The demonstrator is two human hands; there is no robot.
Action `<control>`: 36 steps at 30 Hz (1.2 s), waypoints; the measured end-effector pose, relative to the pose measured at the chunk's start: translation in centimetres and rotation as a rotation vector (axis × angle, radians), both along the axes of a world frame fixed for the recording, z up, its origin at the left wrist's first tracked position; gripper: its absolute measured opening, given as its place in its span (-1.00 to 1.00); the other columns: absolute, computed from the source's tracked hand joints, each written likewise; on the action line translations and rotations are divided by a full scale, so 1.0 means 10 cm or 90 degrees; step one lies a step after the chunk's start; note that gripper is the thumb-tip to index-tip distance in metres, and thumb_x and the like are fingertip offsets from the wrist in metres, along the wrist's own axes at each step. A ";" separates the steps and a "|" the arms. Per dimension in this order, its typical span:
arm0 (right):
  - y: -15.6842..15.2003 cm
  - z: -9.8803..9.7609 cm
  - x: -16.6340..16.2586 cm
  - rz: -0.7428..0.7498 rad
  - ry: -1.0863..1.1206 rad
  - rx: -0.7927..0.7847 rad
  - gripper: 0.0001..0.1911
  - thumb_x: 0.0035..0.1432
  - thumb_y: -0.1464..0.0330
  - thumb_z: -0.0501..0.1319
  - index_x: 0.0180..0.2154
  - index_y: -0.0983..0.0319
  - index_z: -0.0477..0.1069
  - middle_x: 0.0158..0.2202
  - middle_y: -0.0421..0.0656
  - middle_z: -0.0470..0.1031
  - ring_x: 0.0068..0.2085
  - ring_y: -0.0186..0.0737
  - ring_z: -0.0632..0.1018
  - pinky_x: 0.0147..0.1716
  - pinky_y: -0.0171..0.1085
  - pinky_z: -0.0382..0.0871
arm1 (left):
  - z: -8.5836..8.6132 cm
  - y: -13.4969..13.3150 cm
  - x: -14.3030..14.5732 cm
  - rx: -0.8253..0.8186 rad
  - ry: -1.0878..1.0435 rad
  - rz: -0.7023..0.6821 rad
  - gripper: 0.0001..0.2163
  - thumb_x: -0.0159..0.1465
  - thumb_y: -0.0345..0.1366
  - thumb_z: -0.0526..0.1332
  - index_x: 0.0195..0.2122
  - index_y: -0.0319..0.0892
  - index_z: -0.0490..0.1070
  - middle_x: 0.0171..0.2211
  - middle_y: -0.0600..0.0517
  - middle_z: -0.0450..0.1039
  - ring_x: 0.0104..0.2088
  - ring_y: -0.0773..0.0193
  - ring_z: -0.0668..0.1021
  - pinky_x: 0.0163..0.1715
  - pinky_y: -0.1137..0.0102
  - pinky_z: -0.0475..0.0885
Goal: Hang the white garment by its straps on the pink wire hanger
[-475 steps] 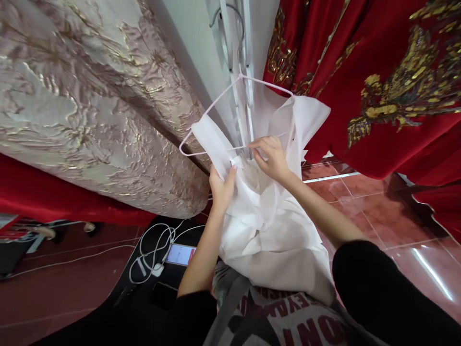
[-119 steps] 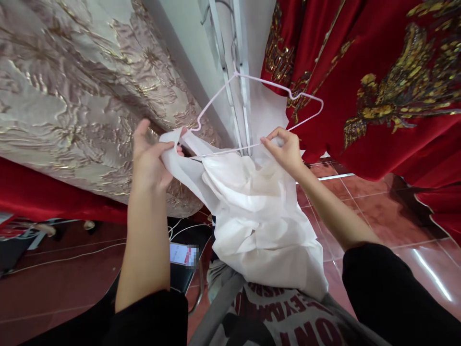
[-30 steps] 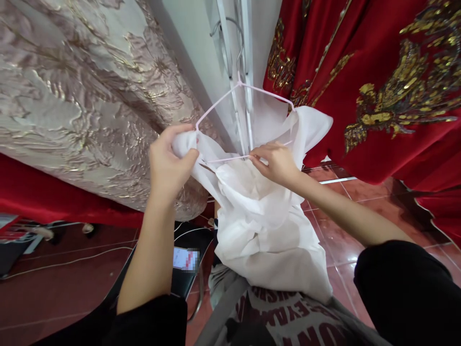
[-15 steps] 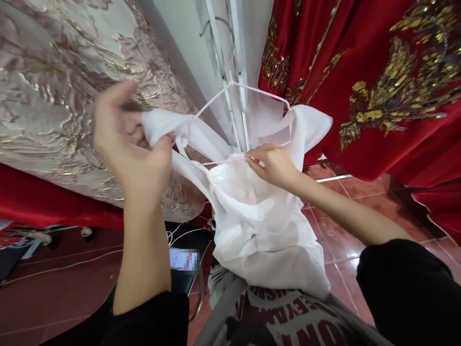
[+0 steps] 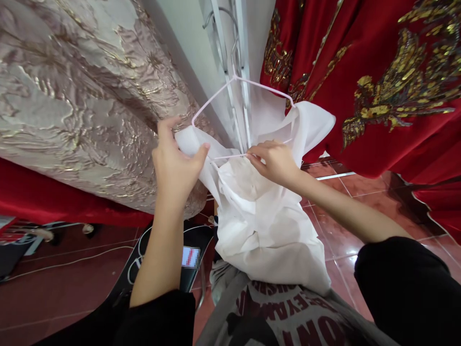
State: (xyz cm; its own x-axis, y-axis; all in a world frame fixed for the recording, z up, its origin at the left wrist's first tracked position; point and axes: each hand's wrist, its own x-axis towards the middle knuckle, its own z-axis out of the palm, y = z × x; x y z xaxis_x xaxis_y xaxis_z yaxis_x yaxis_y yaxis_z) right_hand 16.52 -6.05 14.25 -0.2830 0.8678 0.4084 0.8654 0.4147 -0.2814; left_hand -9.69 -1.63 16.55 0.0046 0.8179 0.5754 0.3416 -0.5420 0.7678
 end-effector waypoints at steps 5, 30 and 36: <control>-0.01 -0.02 0.01 0.000 0.005 0.010 -0.64 0.50 0.25 0.08 -0.15 0.24 0.62 -0.28 -0.06 0.66 -0.22 -0.12 0.54 -0.13 -0.17 0.15 | 0.07 0.02 0.06 0.049 0.115 0.043 -0.59 0.11 -0.26 0.51 -0.02 -0.03 0.50 -0.10 0.00 0.58 -0.03 -0.07 0.62 -0.02 0.10 0.56; 0.00 -0.27 -0.11 0.060 0.086 0.068 -0.53 0.53 0.14 -0.02 0.19 0.18 0.52 -0.06 0.00 0.61 -0.04 0.01 0.50 0.06 -0.02 0.23 | -0.88 -0.32 0.93 -0.166 -0.525 -0.169 -0.63 0.34 0.12 0.36 -0.02 -0.02 0.46 0.04 -0.08 0.61 -0.62 0.44 0.33 -0.59 0.37 0.21; -0.07 -0.25 0.03 -0.032 0.165 0.156 -0.41 0.45 0.04 0.04 0.36 0.14 0.34 0.29 0.09 0.39 0.38 0.31 0.31 0.31 0.34 0.15 | -0.70 -0.32 0.94 -0.109 -0.496 -0.201 -0.59 0.34 0.18 0.36 -0.26 -0.07 0.38 -0.20 -0.01 0.61 -0.66 0.45 0.27 -0.64 0.41 0.10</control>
